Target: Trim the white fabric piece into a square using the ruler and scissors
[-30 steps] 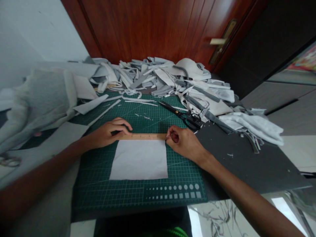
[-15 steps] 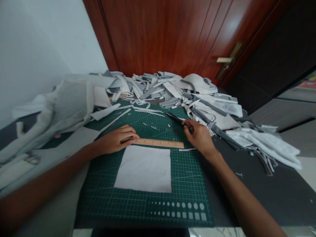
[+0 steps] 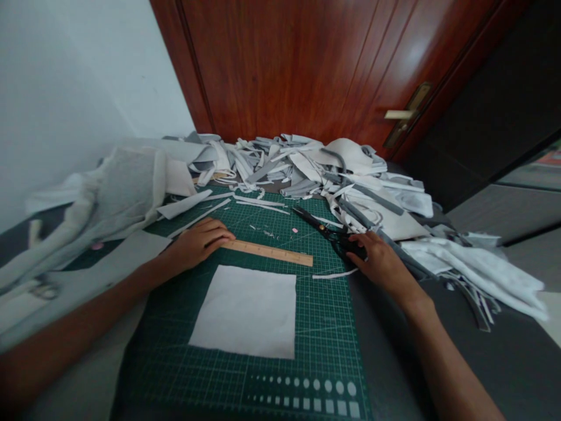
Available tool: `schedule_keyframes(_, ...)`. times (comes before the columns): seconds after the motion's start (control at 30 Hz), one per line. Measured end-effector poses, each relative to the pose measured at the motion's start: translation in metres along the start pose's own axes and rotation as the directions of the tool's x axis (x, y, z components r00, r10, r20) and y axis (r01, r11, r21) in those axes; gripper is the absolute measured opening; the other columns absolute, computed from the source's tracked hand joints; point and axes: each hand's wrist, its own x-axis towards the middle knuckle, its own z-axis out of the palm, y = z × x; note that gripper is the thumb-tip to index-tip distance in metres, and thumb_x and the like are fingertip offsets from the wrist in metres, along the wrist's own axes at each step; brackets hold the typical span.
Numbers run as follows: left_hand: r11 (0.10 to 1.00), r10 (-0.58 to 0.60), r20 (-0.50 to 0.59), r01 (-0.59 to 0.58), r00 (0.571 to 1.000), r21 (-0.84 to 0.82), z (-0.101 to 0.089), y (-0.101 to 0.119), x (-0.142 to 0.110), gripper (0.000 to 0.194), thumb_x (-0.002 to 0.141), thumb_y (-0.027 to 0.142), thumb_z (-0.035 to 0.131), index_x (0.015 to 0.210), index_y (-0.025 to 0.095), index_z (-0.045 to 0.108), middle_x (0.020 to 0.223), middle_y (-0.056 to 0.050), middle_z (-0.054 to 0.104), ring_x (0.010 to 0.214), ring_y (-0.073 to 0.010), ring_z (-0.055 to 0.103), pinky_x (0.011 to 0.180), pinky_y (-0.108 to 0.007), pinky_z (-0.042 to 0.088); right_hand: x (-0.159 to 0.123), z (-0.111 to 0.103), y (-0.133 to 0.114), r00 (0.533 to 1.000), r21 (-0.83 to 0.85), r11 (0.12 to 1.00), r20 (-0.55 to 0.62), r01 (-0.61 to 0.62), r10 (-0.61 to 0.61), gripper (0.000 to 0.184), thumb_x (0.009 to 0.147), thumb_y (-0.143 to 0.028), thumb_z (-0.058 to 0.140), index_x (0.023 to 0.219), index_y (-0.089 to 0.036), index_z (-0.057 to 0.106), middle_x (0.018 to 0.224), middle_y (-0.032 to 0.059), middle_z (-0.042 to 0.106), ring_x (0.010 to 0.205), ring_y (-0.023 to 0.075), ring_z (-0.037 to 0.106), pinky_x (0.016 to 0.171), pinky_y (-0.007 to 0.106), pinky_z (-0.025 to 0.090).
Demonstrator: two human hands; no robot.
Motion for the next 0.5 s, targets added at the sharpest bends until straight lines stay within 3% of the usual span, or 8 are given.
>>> schedule_keyframes(0.1,0.997,-0.031,-0.046,0.035,0.998,0.071,-0.001,-0.007,0.000,0.037,0.109,0.037,0.040,0.106,0.021,0.074,0.106,-0.007,0.071,0.103,-0.0252,0.061,0.099,-0.041,0.047,-0.001,0.002,-0.005,0.999,-0.113,0.993,-0.022,-0.031,0.029,0.043,0.093,-0.044,0.061,0.125,-0.015,0.066,0.112,0.0180,0.071,0.104,0.0339,0.068,0.094,0.052,0.056)
schedule_keyframes(0.27,0.984,-0.101,-0.076,0.111,0.992,0.141,-0.004,-0.015,-0.001,0.037,0.107,0.039,0.041,0.106,0.020,0.073,0.106,-0.009,0.071,0.104,-0.0275,0.062,0.100,-0.046,0.047,0.000,0.000,-0.025,0.991,-0.264,0.957,0.023,-0.123,0.134,0.039,0.098,-0.040,0.054,0.124,-0.014,0.068,0.126,0.0201,0.070,0.112,0.0386,0.066,0.094,0.059,0.053)
schedule_keyframes(0.4,0.990,-0.082,-0.072,0.090,0.994,0.112,-0.007,-0.001,0.000,0.036,0.108,0.039,0.041,0.112,0.019,0.071,0.109,-0.010,0.069,0.108,-0.0269,0.062,0.103,-0.045,0.047,0.003,-0.001,-0.036,0.990,-0.265,0.956,0.034,-0.123,0.137,0.036,0.099,-0.035,0.053,0.123,-0.013,0.068,0.122,0.0215,0.071,0.112,0.0373,0.067,0.095,0.055,0.053)
schedule_keyframes(0.5,1.000,0.007,0.026,-0.008,1.000,0.026,-0.009,0.017,0.001,0.035,0.108,0.037,0.041,0.120,0.018,0.068,0.115,-0.010,0.067,0.111,-0.0267,0.060,0.101,-0.043,0.048,0.003,-0.001,-0.038,0.988,-0.228,0.963,0.029,-0.142,0.153,0.037,0.097,-0.033,0.054,0.123,-0.010,0.066,0.121,0.0231,0.071,0.110,0.0353,0.069,0.096,0.050,0.054)
